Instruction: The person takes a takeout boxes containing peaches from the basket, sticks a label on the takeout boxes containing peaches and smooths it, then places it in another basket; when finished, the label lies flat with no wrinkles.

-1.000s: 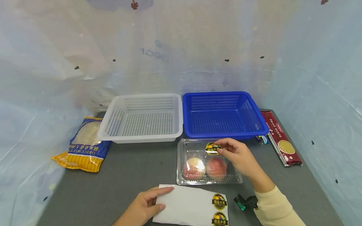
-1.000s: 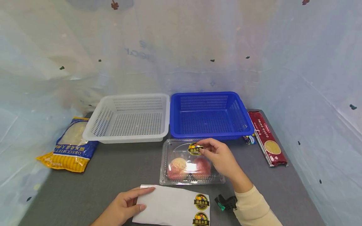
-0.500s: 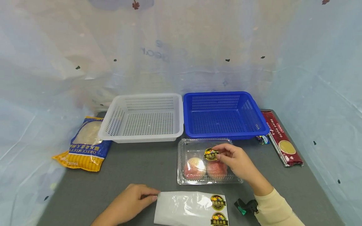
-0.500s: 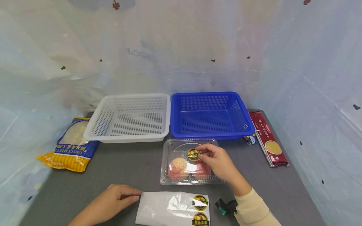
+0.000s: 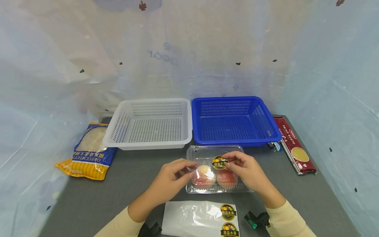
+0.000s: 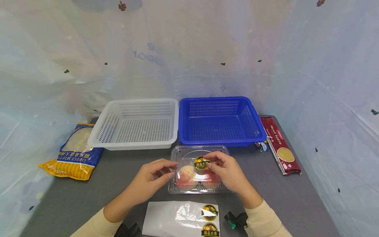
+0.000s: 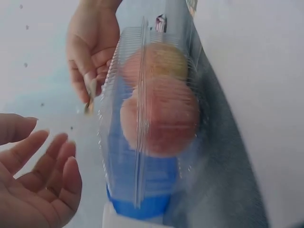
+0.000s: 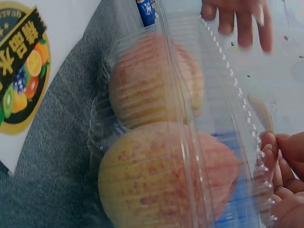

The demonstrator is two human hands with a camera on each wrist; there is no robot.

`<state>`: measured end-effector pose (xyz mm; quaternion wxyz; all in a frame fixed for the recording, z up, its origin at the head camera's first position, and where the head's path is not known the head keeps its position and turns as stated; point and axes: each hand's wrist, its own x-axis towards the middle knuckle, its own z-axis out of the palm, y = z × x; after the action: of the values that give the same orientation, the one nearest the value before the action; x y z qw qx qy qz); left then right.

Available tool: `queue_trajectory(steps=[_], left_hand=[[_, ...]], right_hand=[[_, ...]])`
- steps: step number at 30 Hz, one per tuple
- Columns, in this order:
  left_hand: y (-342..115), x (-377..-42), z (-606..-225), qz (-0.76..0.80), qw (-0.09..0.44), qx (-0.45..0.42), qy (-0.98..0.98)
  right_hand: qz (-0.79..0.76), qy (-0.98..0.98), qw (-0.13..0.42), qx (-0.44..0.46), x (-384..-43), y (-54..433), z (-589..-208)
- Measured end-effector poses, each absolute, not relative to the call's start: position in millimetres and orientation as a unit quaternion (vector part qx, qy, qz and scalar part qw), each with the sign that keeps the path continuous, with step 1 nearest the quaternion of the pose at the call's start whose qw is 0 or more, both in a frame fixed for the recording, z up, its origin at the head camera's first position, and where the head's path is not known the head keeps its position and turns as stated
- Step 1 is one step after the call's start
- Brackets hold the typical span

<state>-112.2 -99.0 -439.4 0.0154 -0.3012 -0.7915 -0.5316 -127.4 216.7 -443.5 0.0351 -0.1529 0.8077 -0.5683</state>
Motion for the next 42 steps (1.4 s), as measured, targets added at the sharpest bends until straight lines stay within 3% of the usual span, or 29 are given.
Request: queue_trajectory(steps=[14, 21, 31, 42], left_hand=[[-46, -150, -446, -0.557, -0.026, -0.293, -0.777], [-35, -155, -450, -0.542, 0.013, -0.276, -0.794], [-22, -163, -459, -0.417, 0.054, -0.311, -0.853], [-17, -160, -459, -0.297, 0.097, -0.333, -0.89]], right_hand=[[-0.615, 0.769, 0.037, -0.171, -130, 213, -443], [-0.585, 0.795, 0.023, -0.159, -133, 211, -444], [-0.436, 0.889, -0.042, -0.133, -142, 201, -446], [-0.355, 0.921, -0.054, -0.151, -148, 196, -449]])
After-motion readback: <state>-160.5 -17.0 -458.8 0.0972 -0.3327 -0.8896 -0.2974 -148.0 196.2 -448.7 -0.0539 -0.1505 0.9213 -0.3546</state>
